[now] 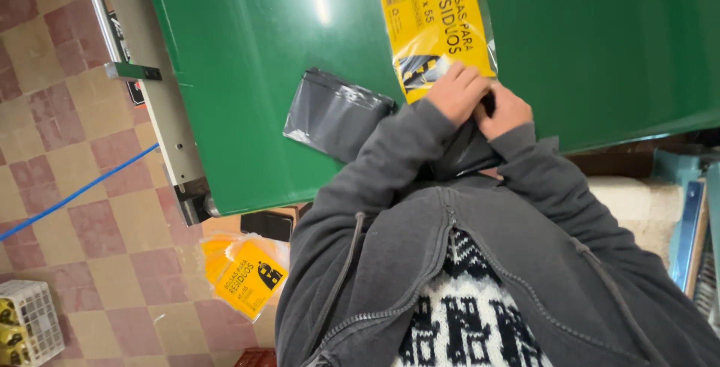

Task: Folding black plastic bags and inserting them into yellow product sleeves on a factory workstation.

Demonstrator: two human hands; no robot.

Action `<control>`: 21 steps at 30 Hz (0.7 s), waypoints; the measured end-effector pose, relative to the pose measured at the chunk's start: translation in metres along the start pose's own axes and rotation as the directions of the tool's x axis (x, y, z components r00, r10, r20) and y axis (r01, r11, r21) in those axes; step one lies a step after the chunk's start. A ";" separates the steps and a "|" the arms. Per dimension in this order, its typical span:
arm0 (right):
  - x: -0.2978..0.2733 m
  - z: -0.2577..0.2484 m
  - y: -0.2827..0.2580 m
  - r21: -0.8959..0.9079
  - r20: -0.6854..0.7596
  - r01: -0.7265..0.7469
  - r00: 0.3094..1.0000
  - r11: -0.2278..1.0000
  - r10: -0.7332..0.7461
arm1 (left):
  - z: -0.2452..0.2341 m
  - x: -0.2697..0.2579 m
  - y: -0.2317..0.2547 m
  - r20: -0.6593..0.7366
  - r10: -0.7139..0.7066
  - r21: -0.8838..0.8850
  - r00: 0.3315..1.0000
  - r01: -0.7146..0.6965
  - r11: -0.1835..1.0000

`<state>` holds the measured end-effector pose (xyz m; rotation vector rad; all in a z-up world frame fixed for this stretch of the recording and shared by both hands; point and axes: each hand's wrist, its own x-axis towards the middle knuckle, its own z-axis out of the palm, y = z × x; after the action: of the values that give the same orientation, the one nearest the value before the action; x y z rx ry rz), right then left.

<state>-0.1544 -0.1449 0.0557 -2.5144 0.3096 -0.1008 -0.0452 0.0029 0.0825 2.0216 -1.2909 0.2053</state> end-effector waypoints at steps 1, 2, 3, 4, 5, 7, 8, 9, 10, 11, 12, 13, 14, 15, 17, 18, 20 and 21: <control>0.002 -0.006 0.000 -0.001 -0.004 0.010 1.000 1.000 -0.010 | -0.010 -0.008 0.000 -0.008 0.002 0.008 1.000 -0.002 1.000; 0.002 -0.011 -0.001 0.120 -0.138 0.037 0.990 0.992 -0.020 | -0.020 -0.018 0.002 -0.024 -0.099 0.093 0.995 0.101 0.991; 0.001 -0.015 -0.001 0.236 -0.268 0.079 0.963 0.969 -0.013 | -0.030 -0.029 0.003 -0.049 -0.197 0.174 0.979 0.203 0.964; 0.010 -0.020 0.000 0.238 -0.272 0.088 0.962 0.967 -0.020 | -0.034 -0.036 -0.001 -0.054 -0.196 0.181 0.979 0.202 0.962; 0.018 -0.024 0.002 0.427 -0.208 -0.027 0.970 0.904 0.127 | -0.038 -0.044 -0.005 -0.053 -0.365 0.187 0.929 0.369 0.911; 0.033 -0.027 0.011 0.591 -0.113 -0.142 0.960 0.794 0.256 | -0.033 -0.062 -0.016 -0.055 -0.525 0.190 0.850 0.525 0.830; 0.043 -0.026 0.018 0.639 0.045 -0.261 0.952 0.723 0.304 | -0.025 -0.071 -0.024 0.023 -0.641 0.172 0.767 0.629 0.758; 0.052 -0.025 0.025 0.663 0.205 -0.382 0.920 0.644 0.334 | -0.016 -0.081 -0.032 0.102 -0.740 0.163 0.665 0.723 0.672; 0.058 -0.023 0.033 0.661 0.206 -0.377 0.922 0.649 0.327 | -0.012 -0.081 -0.035 0.094 -0.743 0.161 0.663 0.726 0.668; 0.064 -0.021 0.041 0.609 0.292 -0.429 0.903 0.667 0.314 | -0.007 -0.081 -0.039 0.111 -0.757 0.171 0.644 0.738 0.653; 0.068 -0.019 0.048 0.551 0.378 -0.478 0.874 0.684 0.306 | -0.003 -0.083 -0.040 0.132 -0.772 0.180 0.622 0.750 0.636; 0.066 -0.021 0.049 0.547 0.381 -0.477 0.874 0.688 0.303 | -0.006 -0.081 -0.038 0.128 -0.775 0.177 0.619 0.755 0.632; 0.063 -0.023 0.049 0.494 0.392 -0.468 0.872 0.733 0.292 | -0.010 -0.081 -0.035 0.111 -0.754 0.080 0.647 0.751 0.656; 0.061 -0.025 0.050 0.440 0.404 -0.455 0.870 0.774 0.282 | -0.013 -0.080 -0.033 0.090 -0.734 -0.018 0.674 0.738 0.675; 0.037 -0.041 0.050 0.330 0.377 -0.355 0.899 0.875 0.223 | -0.016 -0.090 -0.017 0.133 -0.714 -0.068 0.687 0.725 0.685; 0.027 -0.049 0.049 0.213 0.353 -0.247 0.922 0.945 0.161 | -0.018 -0.094 -0.011 0.179 -0.686 -0.117 0.705 0.708 0.696; -0.014 -0.061 0.050 0.175 0.368 -0.186 0.923 0.967 0.111 | -0.013 -0.129 0.010 0.223 -0.594 -0.175 0.773 0.632 0.755; -0.035 -0.067 0.051 0.140 0.385 -0.131 0.920 0.981 0.068 | -0.009 -0.147 0.022 0.269 -0.490 -0.235 0.830 0.549 0.802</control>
<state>-0.2081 -0.2144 0.0810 -2.2874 0.2574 0.3836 -0.1328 0.1105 0.0287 2.0704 -0.7582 -0.4405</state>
